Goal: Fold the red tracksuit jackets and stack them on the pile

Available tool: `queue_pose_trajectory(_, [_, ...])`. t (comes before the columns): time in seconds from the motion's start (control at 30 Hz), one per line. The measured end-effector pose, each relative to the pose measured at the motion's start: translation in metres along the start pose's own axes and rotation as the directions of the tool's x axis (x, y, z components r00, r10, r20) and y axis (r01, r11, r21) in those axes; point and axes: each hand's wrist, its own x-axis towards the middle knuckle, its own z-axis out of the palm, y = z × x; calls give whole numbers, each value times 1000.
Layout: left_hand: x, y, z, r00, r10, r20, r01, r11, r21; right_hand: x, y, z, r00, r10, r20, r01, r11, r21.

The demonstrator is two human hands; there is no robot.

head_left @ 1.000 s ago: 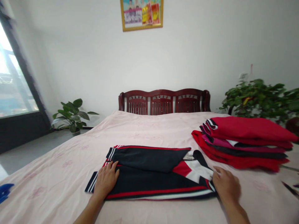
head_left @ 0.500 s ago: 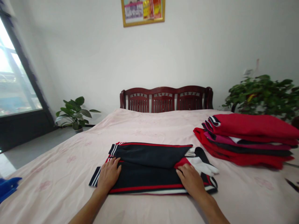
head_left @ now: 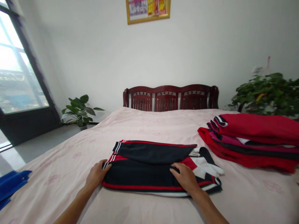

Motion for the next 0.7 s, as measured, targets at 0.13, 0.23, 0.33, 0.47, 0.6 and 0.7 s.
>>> queue_pose_trajectory(0.13, [-6,4,4,978,71,-196,-101,984,-147,-13,0,-3,938,-261,-230,279,959,49])
queue_pose_trajectory(0.23, [-8,8,4,923,138,-359,-228,948,-222,-17,3,-5,871,-337,-359,358,934,-7])
queue_pose_trajectory(0.33, [0,9,5,896,156,-416,-284,922,-264,-14,7,-4,856,-274,-439,258,961,-96])
queue_pose_trajectory(0.47, [10,9,10,899,140,-415,-289,901,-324,-10,8,-6,822,-325,-467,280,946,-166])
queue_pose_trajectory(0.6, [2,9,11,868,42,-495,-266,881,-391,-15,6,-14,728,-464,-505,428,883,-194])
queue_pose_trajectory(0.7, [-9,10,6,785,2,-619,-290,884,-365,-18,8,-15,692,-498,-522,470,860,-199])
